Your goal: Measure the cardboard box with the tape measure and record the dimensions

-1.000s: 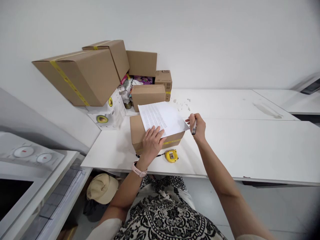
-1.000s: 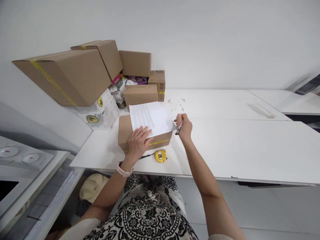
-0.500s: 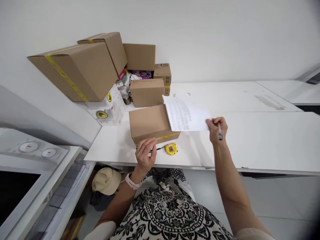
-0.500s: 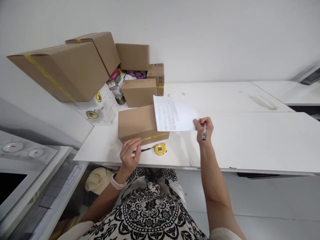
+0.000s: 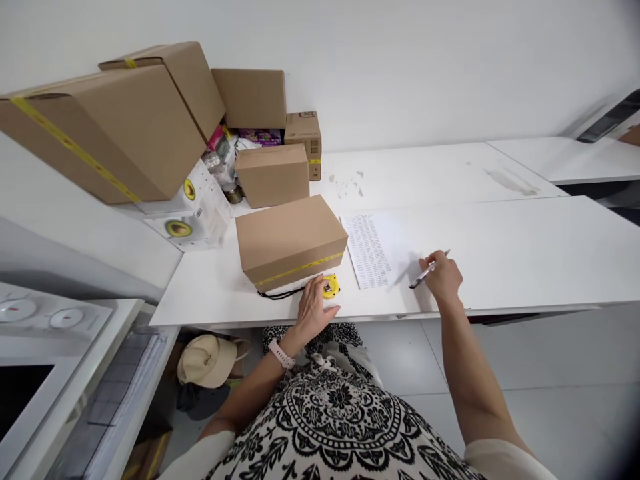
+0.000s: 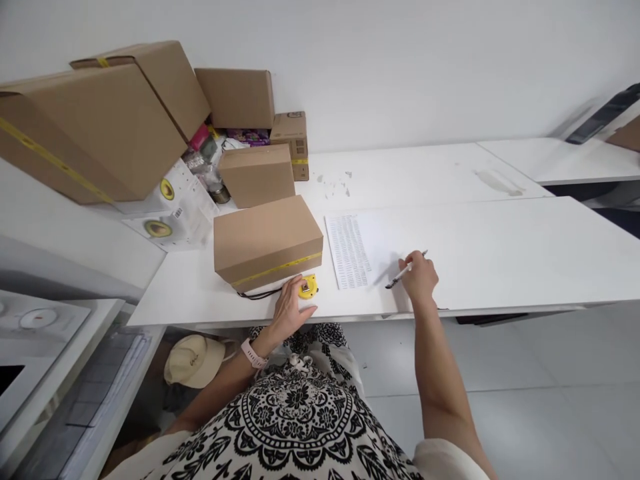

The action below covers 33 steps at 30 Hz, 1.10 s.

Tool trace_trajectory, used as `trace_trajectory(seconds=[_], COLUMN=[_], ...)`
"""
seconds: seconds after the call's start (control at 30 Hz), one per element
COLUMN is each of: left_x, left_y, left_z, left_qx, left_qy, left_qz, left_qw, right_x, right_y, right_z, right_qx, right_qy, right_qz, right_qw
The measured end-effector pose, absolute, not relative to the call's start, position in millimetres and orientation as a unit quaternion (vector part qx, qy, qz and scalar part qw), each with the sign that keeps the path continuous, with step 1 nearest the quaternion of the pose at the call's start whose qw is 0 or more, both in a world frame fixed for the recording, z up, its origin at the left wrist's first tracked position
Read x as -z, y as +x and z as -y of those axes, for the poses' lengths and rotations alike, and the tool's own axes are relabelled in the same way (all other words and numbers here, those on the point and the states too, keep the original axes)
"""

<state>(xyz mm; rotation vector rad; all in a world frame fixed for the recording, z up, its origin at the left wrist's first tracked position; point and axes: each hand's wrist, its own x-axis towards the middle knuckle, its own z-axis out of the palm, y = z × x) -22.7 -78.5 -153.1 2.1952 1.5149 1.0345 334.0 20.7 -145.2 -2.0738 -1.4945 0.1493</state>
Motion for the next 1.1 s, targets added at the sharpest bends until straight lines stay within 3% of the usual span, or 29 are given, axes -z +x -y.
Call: trace_trajectory(seconds=[0.07, 0.27, 0.4, 0.53, 0.7, 0.8, 0.87, 0.93, 1.1], left_x=[159, 170, 170, 166, 140, 110, 93, 83, 91], left_y=[-22, -23, -23, -19, -32, -65, -92, -115, -145], left_z=[76, 72, 70, 70, 86, 106, 119, 130, 142], left_qx=[-0.358, -0.371, -0.399, -0.489, -0.553, -0.597, -0.663, -0.703, -0.651], left_qy=[0.754, 0.733, 0.697, 0.594, 0.515, 0.470, 0.386, 0.334, 0.248], left_qz=[-0.531, -0.549, -0.558, -0.551, -0.528, -0.489, -0.433, -0.440, -0.542], left_qw=[0.145, 0.156, 0.210, 0.322, 0.387, 0.428, 0.473, 0.448, 0.470], right_x=[133, 121, 126, 126, 128, 134, 138, 138, 131], right_y=[317, 241, 220, 218, 211, 200, 190, 179, 152], right_z=[-31, -75, -88, -72, -25, -3, 4, 4, -4], right_qx=[0.007, 0.018, 0.021, 0.015, -0.110, -0.234, -0.307, -0.367, -0.441], right_qy=[-0.756, -0.609, -0.586, -0.601, -0.595, -0.561, -0.543, -0.528, -0.519], right_qz=[0.616, 0.792, 0.810, 0.797, 0.725, 0.662, 0.626, 0.601, 0.572], right_qw=[0.220, 0.014, -0.015, 0.058, 0.329, 0.438, 0.467, 0.474, 0.457])
